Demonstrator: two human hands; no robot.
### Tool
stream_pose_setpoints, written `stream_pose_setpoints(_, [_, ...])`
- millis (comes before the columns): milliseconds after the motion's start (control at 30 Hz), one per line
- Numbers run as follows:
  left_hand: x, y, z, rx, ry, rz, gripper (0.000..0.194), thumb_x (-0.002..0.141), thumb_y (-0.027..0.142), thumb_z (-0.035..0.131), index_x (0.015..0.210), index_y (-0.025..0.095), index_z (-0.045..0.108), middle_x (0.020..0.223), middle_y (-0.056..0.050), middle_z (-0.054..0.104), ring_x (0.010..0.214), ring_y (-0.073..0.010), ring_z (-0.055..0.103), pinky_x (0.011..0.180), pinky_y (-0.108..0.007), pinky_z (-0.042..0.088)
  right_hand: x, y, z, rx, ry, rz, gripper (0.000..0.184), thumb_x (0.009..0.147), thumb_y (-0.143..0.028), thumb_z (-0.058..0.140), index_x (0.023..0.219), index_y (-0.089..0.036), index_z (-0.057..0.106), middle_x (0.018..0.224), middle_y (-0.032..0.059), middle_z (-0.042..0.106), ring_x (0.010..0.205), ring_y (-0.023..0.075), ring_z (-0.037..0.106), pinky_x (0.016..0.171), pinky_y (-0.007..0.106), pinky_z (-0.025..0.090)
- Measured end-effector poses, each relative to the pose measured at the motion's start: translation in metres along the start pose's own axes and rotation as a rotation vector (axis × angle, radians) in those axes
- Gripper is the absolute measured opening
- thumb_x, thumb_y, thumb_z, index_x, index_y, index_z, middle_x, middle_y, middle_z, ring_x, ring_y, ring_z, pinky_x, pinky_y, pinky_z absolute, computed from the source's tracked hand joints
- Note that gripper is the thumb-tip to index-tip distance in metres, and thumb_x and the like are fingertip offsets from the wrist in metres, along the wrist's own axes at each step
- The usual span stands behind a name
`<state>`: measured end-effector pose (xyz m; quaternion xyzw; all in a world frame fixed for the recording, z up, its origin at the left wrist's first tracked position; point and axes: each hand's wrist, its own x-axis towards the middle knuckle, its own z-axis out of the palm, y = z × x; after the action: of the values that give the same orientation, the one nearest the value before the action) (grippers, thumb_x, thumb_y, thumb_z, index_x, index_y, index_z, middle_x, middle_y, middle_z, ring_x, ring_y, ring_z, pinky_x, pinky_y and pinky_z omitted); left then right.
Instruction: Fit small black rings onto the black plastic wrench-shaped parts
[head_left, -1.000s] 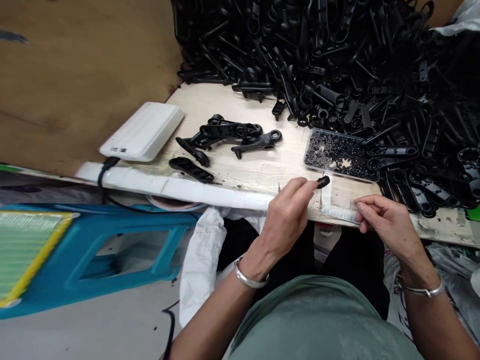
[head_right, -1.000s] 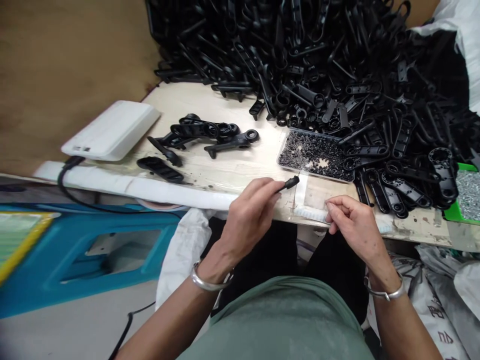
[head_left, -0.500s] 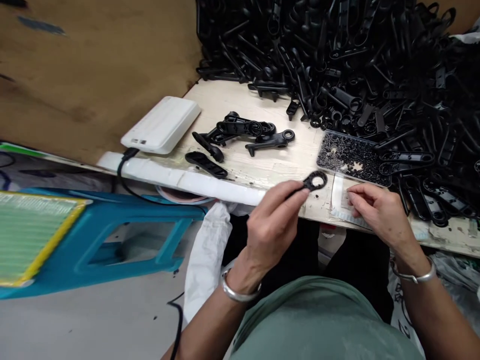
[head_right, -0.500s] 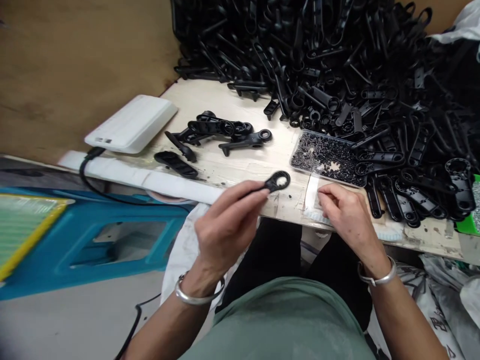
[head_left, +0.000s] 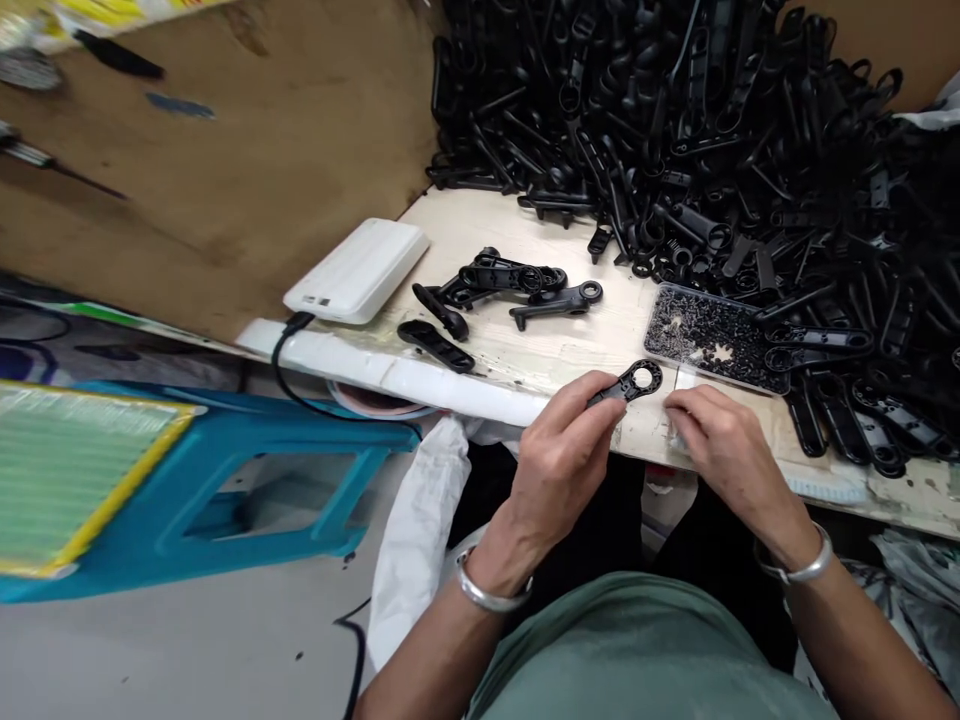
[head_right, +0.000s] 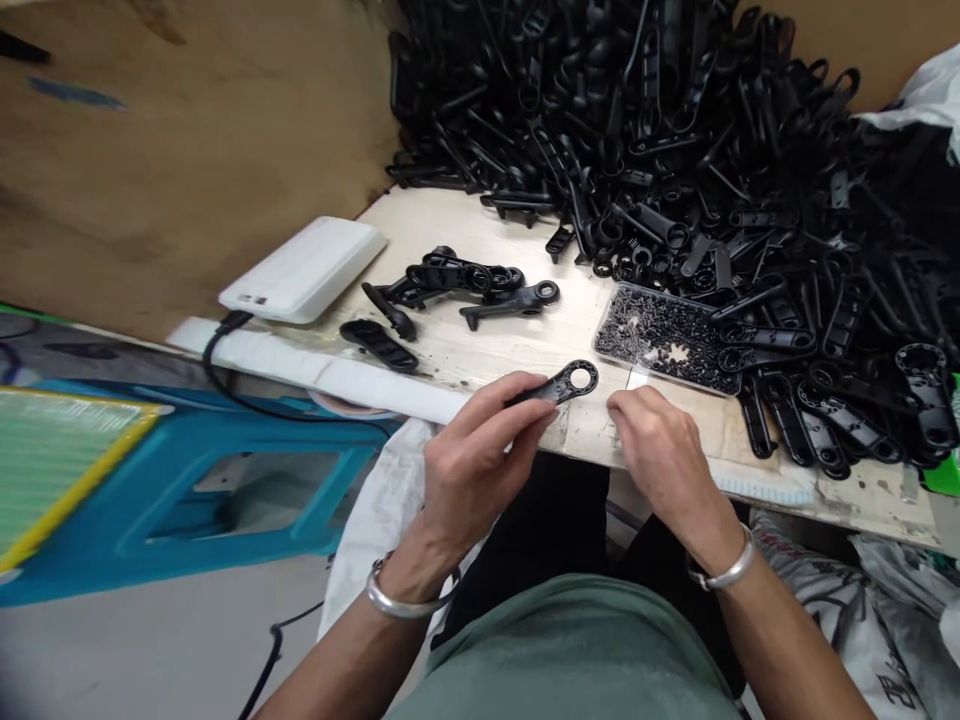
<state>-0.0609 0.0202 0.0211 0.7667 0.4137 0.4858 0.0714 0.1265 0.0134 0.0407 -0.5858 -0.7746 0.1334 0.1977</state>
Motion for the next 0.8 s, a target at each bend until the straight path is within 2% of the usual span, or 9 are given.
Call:
stream_pose_setpoints(67, [0.0,0.001,0.006,-0.016,-0.027,0.013,0.016,0.088,0.004,0.055,0.093,0.018,0.062,0.109,-0.008,0.066,0.102,-0.0151,0.064,0.09,-0.027,0.055,-0.009,0.011,-0.008,0.174,0.101,0.08,0.013,0.093,-0.018,0.053,0.092,-0.018,0.066,0.083,0.004,0.067,0.072,0.0181,0.064,0.069,0.028,0.047])
stream_pose_setpoints(133, [0.0,0.003,0.014,-0.05,-0.081,0.035,0.016,0.089,0.005,0.053,0.092,0.017,0.061,0.11,-0.008,0.066,0.103,-0.015,0.063,0.09,-0.026,0.054,-0.019,0.021,-0.015,0.329,0.153,0.22,0.012,0.091,-0.026,0.057,0.091,-0.019,0.067,0.072,0.0009,0.066,0.06,0.0157,0.061,0.061,0.027,0.048])
stream_pose_setpoints(200, [0.001,0.005,0.022,-0.086,-0.186,0.062,0.016,0.091,0.005,0.05,0.088,0.016,0.061,0.107,-0.008,0.066,0.1,-0.0149,0.063,0.087,-0.026,0.054,-0.028,0.03,-0.017,0.449,0.179,0.348,0.015,0.088,-0.033,0.061,0.091,-0.02,0.068,0.067,-0.0003,0.064,0.055,0.015,0.06,0.055,0.025,0.048])
stream_pose_setpoints(267, [0.005,0.006,0.028,-0.09,-0.336,0.077,0.019,0.091,0.006,0.048,0.083,0.015,0.062,0.101,-0.008,0.066,0.093,-0.0156,0.063,0.081,-0.027,0.054,-0.033,0.037,-0.017,0.514,0.216,0.413,0.017,0.085,-0.035,0.064,0.089,-0.019,0.069,0.068,0.0004,0.065,0.057,0.015,0.061,0.054,0.025,0.049])
stream_pose_setpoints(367, [0.018,0.007,0.032,-0.045,-0.48,0.082,0.015,0.091,0.012,0.055,0.08,0.014,0.064,0.092,-0.007,0.067,0.086,-0.018,0.061,0.077,-0.031,0.051,-0.037,0.04,-0.014,0.572,0.265,0.444,0.018,0.082,-0.035,0.066,0.088,-0.019,0.07,0.072,0.0016,0.066,0.058,0.0143,0.061,0.056,0.025,0.051])
stream_pose_setpoints(500, [0.05,0.01,0.04,0.07,-0.447,0.056,0.018,0.092,0.017,0.054,0.08,0.015,0.067,0.083,-0.005,0.067,0.082,-0.0188,0.058,0.077,-0.033,0.045,-0.038,0.039,-0.012,0.648,0.279,0.475,0.02,0.081,-0.037,0.067,0.089,-0.019,0.07,0.071,0.0015,0.066,0.058,0.0142,0.061,0.054,0.024,0.052])
stream_pose_setpoints(667, [0.099,0.006,0.072,0.274,-0.611,0.015,0.023,0.089,0.006,0.049,0.075,0.014,0.066,0.079,-0.007,0.067,0.087,-0.0221,0.058,0.075,-0.033,0.039,-0.04,0.038,-0.016,0.622,0.268,0.485,0.022,0.082,-0.038,0.067,0.09,-0.019,0.071,0.067,0.0009,0.065,0.055,0.0136,0.059,0.054,0.025,0.052])
stream_pose_setpoints(800, [0.12,-0.004,0.093,0.291,-0.741,0.02,0.027,0.089,0.004,0.045,0.082,0.013,0.069,0.078,-0.009,0.069,0.084,-0.0229,0.062,0.079,-0.036,0.037,-0.046,0.039,-0.02,0.537,0.28,0.511,0.024,0.08,-0.041,0.069,0.091,-0.019,0.072,0.069,0.0017,0.067,0.058,0.0146,0.061,0.054,0.025,0.052])
